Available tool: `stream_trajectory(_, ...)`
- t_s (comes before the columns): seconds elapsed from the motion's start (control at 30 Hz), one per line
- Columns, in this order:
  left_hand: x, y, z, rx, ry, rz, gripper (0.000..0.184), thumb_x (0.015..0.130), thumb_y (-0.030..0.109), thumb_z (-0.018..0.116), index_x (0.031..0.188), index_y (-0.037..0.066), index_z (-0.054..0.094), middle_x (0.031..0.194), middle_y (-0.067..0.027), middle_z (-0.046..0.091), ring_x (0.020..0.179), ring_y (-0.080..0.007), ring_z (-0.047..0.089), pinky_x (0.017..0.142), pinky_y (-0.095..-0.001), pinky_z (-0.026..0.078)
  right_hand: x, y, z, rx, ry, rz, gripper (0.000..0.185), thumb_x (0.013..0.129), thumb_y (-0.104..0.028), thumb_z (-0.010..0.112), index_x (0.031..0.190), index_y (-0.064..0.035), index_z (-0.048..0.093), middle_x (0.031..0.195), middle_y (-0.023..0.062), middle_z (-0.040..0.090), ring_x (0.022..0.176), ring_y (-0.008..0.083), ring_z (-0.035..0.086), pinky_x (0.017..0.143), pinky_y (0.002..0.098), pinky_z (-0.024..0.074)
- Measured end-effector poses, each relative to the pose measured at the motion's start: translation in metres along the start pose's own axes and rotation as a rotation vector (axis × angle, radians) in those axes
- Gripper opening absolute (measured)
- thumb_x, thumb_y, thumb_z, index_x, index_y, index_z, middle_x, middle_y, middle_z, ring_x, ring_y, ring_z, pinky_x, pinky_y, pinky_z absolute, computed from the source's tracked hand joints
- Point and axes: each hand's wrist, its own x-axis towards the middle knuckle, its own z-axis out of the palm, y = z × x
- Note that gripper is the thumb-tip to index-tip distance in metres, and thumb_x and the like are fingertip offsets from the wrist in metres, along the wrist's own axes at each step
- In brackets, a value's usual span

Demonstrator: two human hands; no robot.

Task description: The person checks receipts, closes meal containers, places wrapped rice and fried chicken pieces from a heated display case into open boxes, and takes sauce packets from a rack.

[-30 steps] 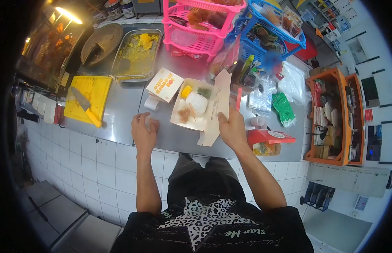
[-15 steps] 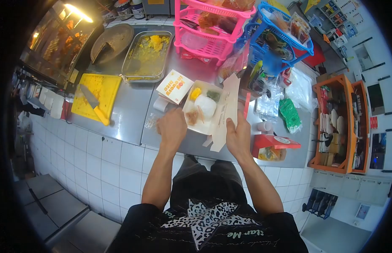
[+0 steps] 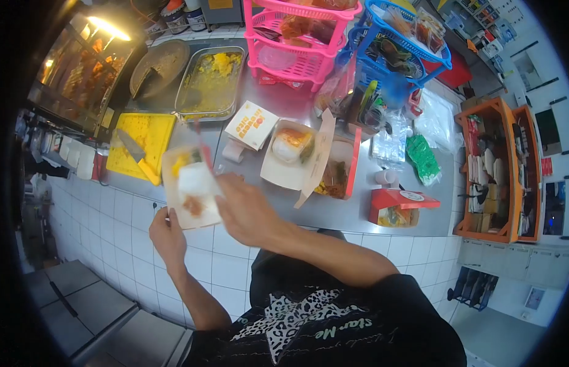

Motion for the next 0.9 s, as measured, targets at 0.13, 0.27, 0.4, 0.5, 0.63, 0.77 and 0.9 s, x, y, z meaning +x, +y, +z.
stream_trajectory(0.13, 0.025, -0.093, 0.043, 0.053, 0.071, -0.061, 0.022, 0.100, 0.017, 0.062, 0.099, -0.002, 0.073, 0.088, -0.0206, 0.072, 0.074, -0.0374, 0.069, 0.070, -0.0473, 0.053, 0.028, 0.063, 0.086, -0.092, -0.074, 0.031, 0.023, 0.096, -0.009, 0.062, 0.112, 0.0066, 0.060, 0.096, 0.0275, 0.064, 0.092, 0.0473, 0.064, 0.082, 0.0515, 0.0500)
stream_trajectory(0.27, 0.047, -0.132, 0.075, 0.018, 0.123, -0.063, 0.026, 0.100, 0.022, 0.063, 0.100, -0.002, 0.074, 0.089, -0.0204, 0.074, 0.078, -0.0380, 0.069, 0.074, -0.0481, 0.053, 0.047, 0.075, 0.097, -0.072, -0.183, 0.173, 0.025, 0.097, -0.017, 0.062, 0.107, 0.0051, 0.063, 0.096, 0.0269, 0.067, 0.093, 0.0459, 0.066, 0.082, 0.0507, 0.0504)
stream_trajectory(0.4, 0.046, -0.120, 0.081, -0.123, 0.234, -0.145, 0.027, 0.103, 0.022, 0.060, 0.109, -0.001, 0.073, 0.098, -0.0184, 0.074, 0.083, -0.0328, 0.070, 0.074, -0.0438, 0.054, 0.045, 0.086, 0.027, -0.473, 0.038, 0.038, 0.032, 0.098, -0.026, 0.061, 0.111, 0.0028, 0.067, 0.102, 0.0260, 0.068, 0.097, 0.0421, 0.067, 0.084, 0.0508, 0.0523)
stream_trajectory(0.5, -0.001, -0.109, 0.084, -0.351, 0.540, -0.224, 0.024, 0.105, 0.018, 0.057, 0.104, -0.002, 0.069, 0.098, -0.0162, 0.070, 0.078, -0.0278, 0.064, 0.068, -0.0393, 0.051, 0.052, 0.095, -0.062, -0.928, -0.529, 0.336, 0.028, 0.095, -0.020, 0.063, 0.117, -0.0053, 0.071, 0.126, 0.0252, 0.062, 0.118, 0.0401, 0.062, 0.098, 0.0496, 0.0507)
stream_trajectory(0.63, -0.099, -0.043, 0.112, -0.342, 0.077, 0.106, 0.017, 0.097, 0.010, 0.063, 0.108, -0.003, 0.063, 0.099, -0.0182, 0.065, 0.088, -0.0319, 0.063, 0.077, -0.0422, 0.051, 0.080, 0.131, -0.097, -1.008, -0.917, 0.309, 0.045, 0.086, -0.010, 0.067, 0.131, -0.0118, 0.068, 0.139, 0.0227, 0.056, 0.134, 0.0403, 0.051, 0.109, 0.0477, 0.0448)
stream_trajectory(0.77, -0.052, 0.032, 0.146, -0.208, 0.033, 0.360, 0.049, 0.087, 0.012, 0.072, 0.133, 0.001, 0.057, 0.131, -0.0242, 0.056, 0.125, -0.0431, 0.052, 0.105, -0.0513, 0.044, 0.094, 0.195, -0.097, -0.860, -0.880, 0.197, 0.060, 0.077, -0.002, 0.067, 0.135, -0.0178, 0.066, 0.145, 0.0221, 0.052, 0.138, 0.0417, 0.047, 0.114, 0.0461, 0.0421)
stream_trajectory(0.9, -0.009, 0.022, 0.186, 0.090, 0.048, 0.213, 0.054, 0.087, 0.014, 0.074, 0.137, 0.004, 0.055, 0.137, -0.0235, 0.052, 0.128, -0.0436, 0.048, 0.107, -0.0528, 0.041, 0.097, 0.207, -0.094, -0.883, -0.830, 0.171, 0.055, 0.076, 0.002, 0.065, 0.128, -0.0147, 0.069, 0.131, 0.0208, 0.064, 0.135, 0.0403, 0.050, 0.112, 0.0471, 0.0432)
